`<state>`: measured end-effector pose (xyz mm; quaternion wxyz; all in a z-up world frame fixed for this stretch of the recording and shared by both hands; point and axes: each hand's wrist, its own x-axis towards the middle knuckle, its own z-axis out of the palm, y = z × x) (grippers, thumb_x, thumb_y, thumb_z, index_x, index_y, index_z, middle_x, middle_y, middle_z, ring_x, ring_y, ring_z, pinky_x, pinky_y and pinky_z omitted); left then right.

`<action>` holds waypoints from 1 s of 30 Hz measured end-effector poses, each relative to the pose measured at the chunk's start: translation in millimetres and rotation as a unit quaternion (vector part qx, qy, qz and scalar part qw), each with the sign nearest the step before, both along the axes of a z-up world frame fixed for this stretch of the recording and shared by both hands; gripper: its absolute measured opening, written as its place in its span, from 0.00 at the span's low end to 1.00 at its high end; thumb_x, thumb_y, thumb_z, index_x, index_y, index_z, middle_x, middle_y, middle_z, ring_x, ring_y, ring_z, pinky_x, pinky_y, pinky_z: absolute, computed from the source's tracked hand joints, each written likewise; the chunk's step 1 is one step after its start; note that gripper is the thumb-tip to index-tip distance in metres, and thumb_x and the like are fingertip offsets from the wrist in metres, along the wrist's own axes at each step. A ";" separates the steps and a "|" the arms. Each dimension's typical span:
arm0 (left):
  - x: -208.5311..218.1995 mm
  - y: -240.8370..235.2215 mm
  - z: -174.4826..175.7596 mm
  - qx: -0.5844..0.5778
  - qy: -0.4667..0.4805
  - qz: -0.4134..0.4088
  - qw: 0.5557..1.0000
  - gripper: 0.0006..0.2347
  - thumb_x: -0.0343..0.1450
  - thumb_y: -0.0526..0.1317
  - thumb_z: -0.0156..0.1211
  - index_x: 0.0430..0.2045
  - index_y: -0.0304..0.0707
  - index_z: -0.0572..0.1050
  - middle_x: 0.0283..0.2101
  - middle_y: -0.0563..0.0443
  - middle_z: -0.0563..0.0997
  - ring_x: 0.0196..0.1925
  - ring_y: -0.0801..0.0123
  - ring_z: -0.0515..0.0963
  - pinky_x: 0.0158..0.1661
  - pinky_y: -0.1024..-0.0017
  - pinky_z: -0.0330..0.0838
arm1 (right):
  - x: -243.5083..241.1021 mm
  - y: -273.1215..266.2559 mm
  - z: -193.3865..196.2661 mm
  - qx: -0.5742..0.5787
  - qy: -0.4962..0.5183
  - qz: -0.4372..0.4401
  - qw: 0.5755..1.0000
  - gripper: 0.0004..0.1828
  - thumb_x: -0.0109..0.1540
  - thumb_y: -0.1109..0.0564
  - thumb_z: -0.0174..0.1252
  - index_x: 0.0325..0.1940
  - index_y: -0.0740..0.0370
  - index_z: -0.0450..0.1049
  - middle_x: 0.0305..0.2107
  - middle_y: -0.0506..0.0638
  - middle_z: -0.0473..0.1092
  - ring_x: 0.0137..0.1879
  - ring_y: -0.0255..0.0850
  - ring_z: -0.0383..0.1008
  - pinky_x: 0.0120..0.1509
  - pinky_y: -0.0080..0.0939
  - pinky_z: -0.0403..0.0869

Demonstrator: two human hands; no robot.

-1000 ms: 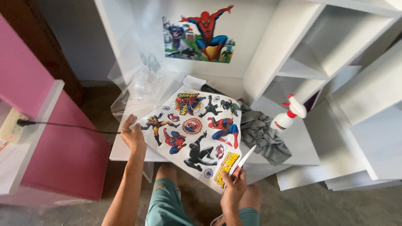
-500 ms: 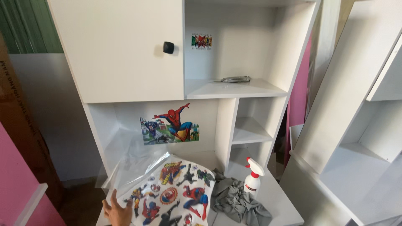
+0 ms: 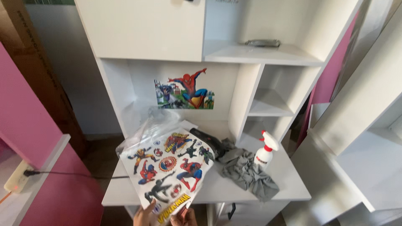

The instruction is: The person uses scissors to cut out individual superhero stickers from a large sticker sheet placed on a white shelf. They carefully trim around the edges of each character and logo.

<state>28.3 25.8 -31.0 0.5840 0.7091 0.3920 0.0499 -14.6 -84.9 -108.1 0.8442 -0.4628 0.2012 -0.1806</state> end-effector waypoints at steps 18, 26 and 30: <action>19.9 142.8 7.1 -0.262 -0.052 -0.244 0.932 0.16 0.66 0.22 0.64 0.48 0.25 0.76 0.34 0.27 0.84 0.31 0.42 0.82 0.29 0.54 0.78 | 34.8 -112.5 70.8 0.127 -0.055 0.035 0.990 0.11 0.61 0.54 0.62 0.44 0.57 0.72 0.38 0.55 0.73 0.40 0.47 0.70 0.47 0.46 0.68; 1.0 151.5 3.4 -0.273 -0.033 -0.146 0.950 0.33 0.70 0.27 0.51 0.75 0.44 0.56 0.45 0.27 0.79 0.43 0.39 0.78 0.40 0.49 0.72 | 54.5 -96.7 51.8 0.030 -0.006 -0.060 0.998 0.17 0.53 0.74 0.66 0.36 0.60 0.69 0.28 0.50 0.66 0.33 0.43 0.69 0.39 0.43 0.69; -69.8 94.8 3.1 -0.561 -0.394 -0.123 0.718 0.26 0.83 0.51 0.38 0.72 0.29 0.56 0.71 0.38 0.63 0.72 0.52 0.61 0.71 0.60 0.47 | 42.5 -74.0 44.6 0.062 -0.022 -0.097 0.993 0.18 0.54 0.73 0.66 0.42 0.59 0.70 0.29 0.53 0.72 0.33 0.45 0.76 0.33 0.42 0.74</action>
